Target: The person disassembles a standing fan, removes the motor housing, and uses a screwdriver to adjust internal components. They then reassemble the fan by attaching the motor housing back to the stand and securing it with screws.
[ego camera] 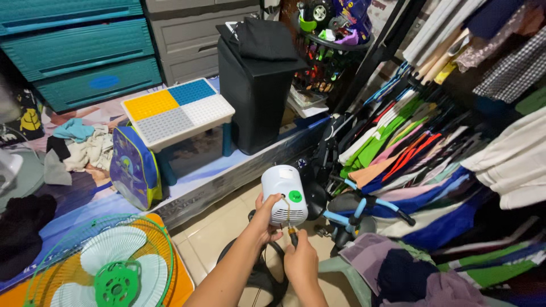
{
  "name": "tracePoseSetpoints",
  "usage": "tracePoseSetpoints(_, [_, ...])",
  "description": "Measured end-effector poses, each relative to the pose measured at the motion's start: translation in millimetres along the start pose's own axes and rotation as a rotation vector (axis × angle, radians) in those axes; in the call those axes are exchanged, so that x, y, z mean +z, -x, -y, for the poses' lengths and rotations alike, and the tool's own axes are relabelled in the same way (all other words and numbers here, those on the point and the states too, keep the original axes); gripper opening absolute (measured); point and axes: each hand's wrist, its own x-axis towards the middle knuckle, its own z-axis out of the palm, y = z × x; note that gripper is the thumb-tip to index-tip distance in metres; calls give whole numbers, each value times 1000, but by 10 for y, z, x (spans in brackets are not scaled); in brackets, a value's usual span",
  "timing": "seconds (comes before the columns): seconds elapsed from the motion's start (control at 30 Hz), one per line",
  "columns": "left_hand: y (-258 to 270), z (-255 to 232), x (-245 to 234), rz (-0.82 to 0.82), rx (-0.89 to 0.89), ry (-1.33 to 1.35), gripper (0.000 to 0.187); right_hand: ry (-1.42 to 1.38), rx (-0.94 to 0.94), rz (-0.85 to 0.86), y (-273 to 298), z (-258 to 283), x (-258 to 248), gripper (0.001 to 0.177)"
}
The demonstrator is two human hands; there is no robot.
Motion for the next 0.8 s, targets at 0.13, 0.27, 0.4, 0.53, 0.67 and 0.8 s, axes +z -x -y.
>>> tracePoseSetpoints(0.13, [104, 185, -124, -7, 20, 44, 99, -579, 186, 207, 174, -82, -66, 23])
tracePoseSetpoints(0.27, [206, 420, -150, -3, 22, 5, 98, -1007, 538, 359, 337, -126, -205, 23])
tracePoseSetpoints(0.4, [316, 546, -148, -1, 37, -4, 96, -917, 477, 305, 474, -187, -190, 25])
tracePoseSetpoints(0.53, [401, 657, -203, 41, 31, 27, 96, -644, 359, 122, 610, -268, -142, 34])
tracePoseSetpoints(0.67, [343, 831, -248, 56, 41, 38, 86, -294, 228, -21, 698, -192, -145, 39])
tracePoseSetpoints(0.8, [337, 1419, -281, -21, 131, 139, 67, -80, 46, -173, 775, -65, -186, 37])
